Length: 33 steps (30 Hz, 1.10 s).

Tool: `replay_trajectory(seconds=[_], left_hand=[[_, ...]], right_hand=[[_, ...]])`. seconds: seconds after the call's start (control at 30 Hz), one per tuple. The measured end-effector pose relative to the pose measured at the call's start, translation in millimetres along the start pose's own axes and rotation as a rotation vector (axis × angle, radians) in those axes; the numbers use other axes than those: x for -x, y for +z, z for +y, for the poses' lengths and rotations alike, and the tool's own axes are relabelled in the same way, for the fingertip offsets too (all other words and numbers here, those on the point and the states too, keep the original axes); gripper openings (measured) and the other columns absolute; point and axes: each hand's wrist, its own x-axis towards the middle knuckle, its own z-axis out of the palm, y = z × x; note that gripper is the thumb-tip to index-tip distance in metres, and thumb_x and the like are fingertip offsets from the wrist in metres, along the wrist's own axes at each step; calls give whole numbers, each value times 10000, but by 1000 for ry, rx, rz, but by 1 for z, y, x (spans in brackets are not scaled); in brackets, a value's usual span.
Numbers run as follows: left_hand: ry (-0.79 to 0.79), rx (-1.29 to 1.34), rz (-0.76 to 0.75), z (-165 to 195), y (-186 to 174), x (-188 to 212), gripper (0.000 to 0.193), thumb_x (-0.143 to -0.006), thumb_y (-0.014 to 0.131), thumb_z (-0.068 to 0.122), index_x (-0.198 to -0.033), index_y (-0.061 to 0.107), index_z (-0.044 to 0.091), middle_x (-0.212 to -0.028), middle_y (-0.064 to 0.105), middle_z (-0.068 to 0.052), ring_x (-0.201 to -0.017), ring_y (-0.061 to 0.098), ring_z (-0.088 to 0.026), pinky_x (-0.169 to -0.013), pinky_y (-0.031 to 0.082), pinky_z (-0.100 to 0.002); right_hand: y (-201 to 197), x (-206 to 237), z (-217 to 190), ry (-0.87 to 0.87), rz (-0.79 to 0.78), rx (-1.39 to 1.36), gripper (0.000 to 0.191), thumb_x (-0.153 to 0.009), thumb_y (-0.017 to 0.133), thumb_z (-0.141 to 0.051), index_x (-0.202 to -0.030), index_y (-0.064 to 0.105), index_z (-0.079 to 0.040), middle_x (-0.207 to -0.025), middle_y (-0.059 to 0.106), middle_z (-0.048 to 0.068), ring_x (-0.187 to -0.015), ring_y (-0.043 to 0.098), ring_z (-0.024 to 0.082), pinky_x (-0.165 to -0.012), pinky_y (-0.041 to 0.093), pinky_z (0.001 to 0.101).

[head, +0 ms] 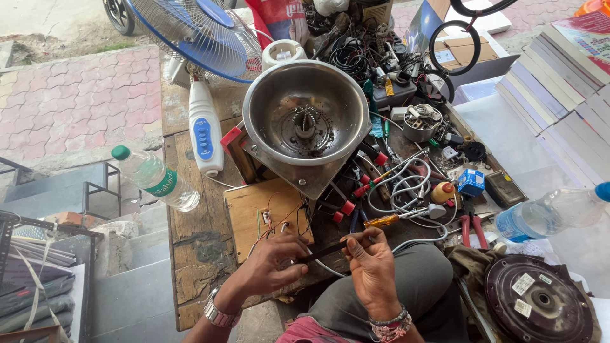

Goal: The person repairs an electric mixer by stripping wires, twisting them together, and wrapping the connections with electrical tape. They use pliers and a screwdriver to manipulate the wires and secure the connections.

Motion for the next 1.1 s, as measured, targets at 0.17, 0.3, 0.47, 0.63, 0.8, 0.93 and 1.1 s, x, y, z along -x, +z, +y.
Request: replay_trajectory(seconds=[0.17,0.3,0.47,0.63,0.8,0.93,1.1], left_hand=[[-431,-356,58,32,0,-15,403,-865,654,473,-867,773,88,-791,737,-51,-830,689,-222,-856,519,-397],[-540,-540,117,42,-10,-15,451,-792,749,519,-910,786,85,-685,731,-73,-848,664,-224,-893,416,-375],[-415,134,23,36,-13,-8,282,-828,742,332,-906,764,62,-899,717,-48,-875,706,-212,-818,577,-381],[-62,-208,312,31,-6,-9,110,-834,739,156,-832,765,49,-971,748,-102,-1055,673,-234,-992,494,-434],[-2,-732,249,45,1,-16,126,-824,727,121,-908,777,41,-860,731,-93,-964,669,-249,-1074,363,-590],[-37,-802,54,58,14,-21,103,-765,761,169,-794,778,71,-875,718,-109,-968,644,-275,-1086,349,-596],[36,-716,4,69,24,-26,183,-725,790,224,-769,755,50,-829,671,-120,-896,634,-302,-1066,341,-579]], right_hand=[[9,5,4,-96,-28,36,337,-907,701,22,-1112,475,-122,-992,731,138,-999,683,205,-921,523,326],[9,5,5,-123,-18,21,327,-909,706,19,-1093,472,-116,-1000,739,151,-978,682,200,-909,519,324],[-3,-3,4,-126,65,18,316,-913,704,8,-1122,497,-109,-1001,727,128,-977,681,196,-902,523,325],[-10,-4,15,6,85,107,406,-910,729,-45,-1243,497,-69,-1086,680,141,-990,668,219,-899,527,348],[4,-1,10,359,31,524,710,-807,783,-187,-1404,403,-134,-1394,633,137,-1194,633,218,-979,523,355],[23,16,0,-63,-307,1142,824,-746,849,-226,-1450,448,-78,-1514,484,90,-1326,530,251,-1057,481,396],[39,25,-7,-577,-501,1524,598,-704,833,-146,-1251,621,-32,-1290,637,134,-1323,529,331,-1054,408,469]])
